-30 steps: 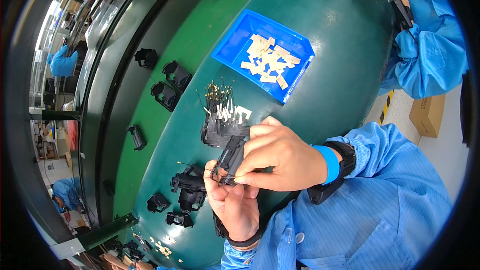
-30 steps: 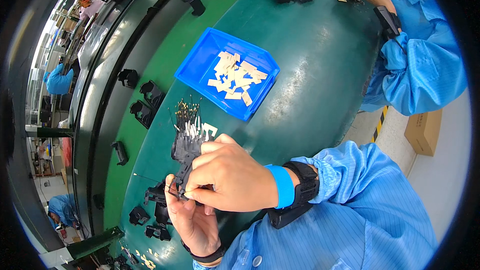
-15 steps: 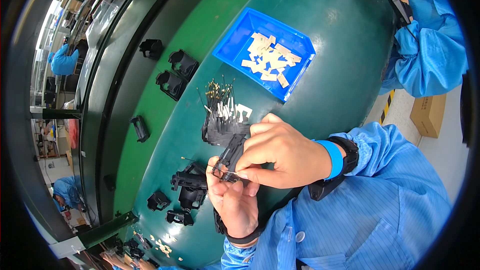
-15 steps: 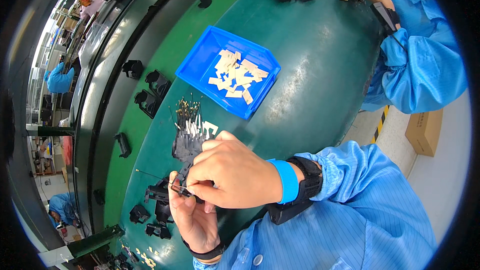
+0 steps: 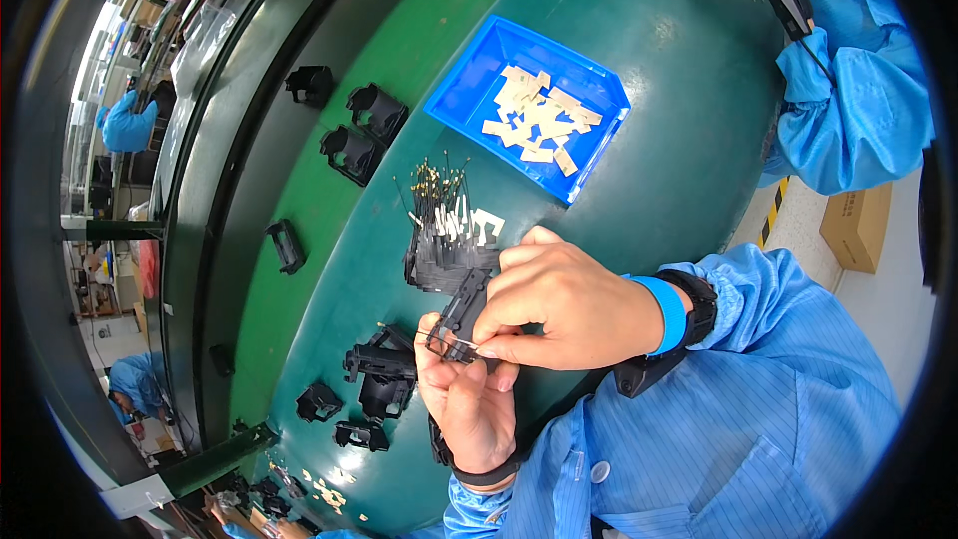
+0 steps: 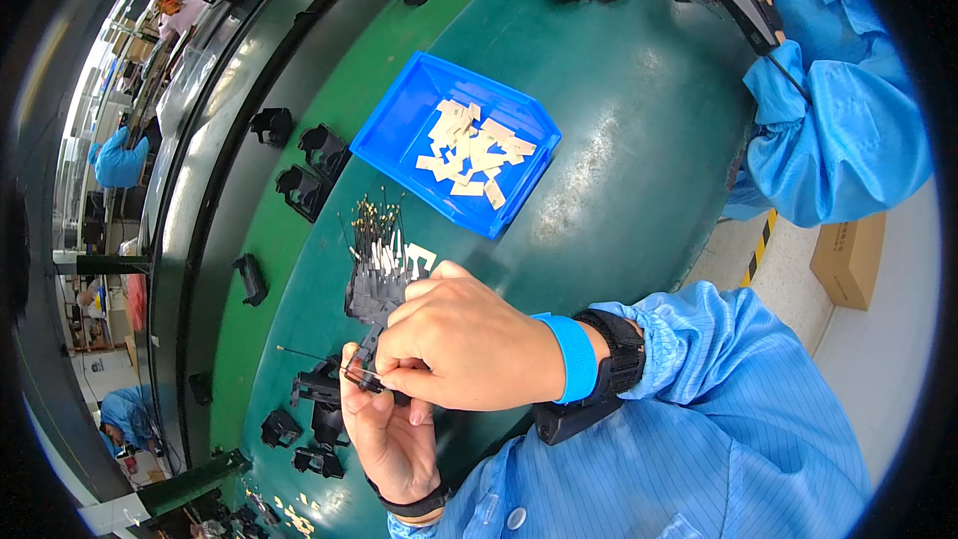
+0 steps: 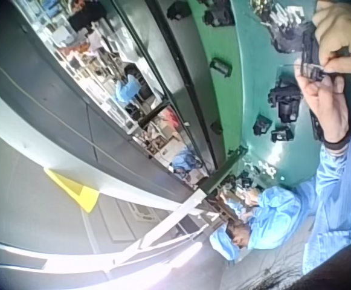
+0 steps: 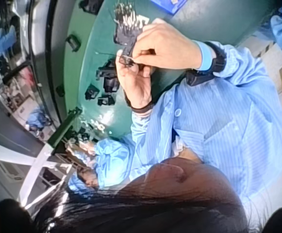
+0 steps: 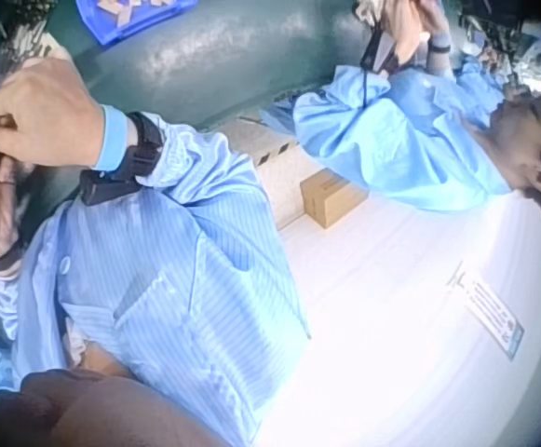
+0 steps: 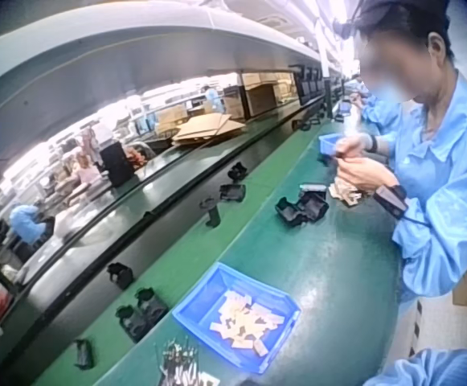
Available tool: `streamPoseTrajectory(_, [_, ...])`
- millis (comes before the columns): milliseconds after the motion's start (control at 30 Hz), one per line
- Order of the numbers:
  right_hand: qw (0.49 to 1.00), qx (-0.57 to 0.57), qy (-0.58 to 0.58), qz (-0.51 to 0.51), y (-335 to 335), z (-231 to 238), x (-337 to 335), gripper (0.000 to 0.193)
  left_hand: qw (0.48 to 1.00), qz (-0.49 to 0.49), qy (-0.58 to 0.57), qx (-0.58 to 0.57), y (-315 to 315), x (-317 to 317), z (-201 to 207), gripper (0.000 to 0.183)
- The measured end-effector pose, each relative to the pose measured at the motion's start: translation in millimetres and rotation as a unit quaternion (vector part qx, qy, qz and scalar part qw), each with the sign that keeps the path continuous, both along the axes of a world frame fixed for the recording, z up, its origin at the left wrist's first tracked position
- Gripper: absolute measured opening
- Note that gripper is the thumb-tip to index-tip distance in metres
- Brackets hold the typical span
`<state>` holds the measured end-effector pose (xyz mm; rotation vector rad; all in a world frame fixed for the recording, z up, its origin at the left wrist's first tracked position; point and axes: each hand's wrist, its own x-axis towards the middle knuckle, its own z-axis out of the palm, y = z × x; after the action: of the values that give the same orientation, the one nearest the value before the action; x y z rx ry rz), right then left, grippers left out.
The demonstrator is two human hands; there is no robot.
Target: Assembling electronic components on a production line.
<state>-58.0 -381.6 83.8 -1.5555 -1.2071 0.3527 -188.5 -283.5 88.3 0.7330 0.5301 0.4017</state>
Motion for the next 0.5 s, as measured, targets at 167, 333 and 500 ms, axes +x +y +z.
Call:
streamPoseTrajectory(167, [1.000, -0.006, -0.005, 0.007, 0.8, 1.0, 1.5, 0.007, 1.000, 0.010, -0.004, 0.018, -1.6, 0.5, -2.4, 0.052])
streamPoseTrajectory(333, [1.000, 0.006, 0.016, 0.009, 0.3, 0.8, 2.5, 0.009, 1.000, 0.008, -0.005, 0.028, -1.0, 0.0, -1.7, 0.051])
streamPoseTrajectory(500, [0.999, -0.008, 0.050, 0.004, -0.4, 4.6, 4.7, 0.015, 1.000, -0.004, -0.018, 0.024, 0.3, -0.2, -2.2, 0.052])
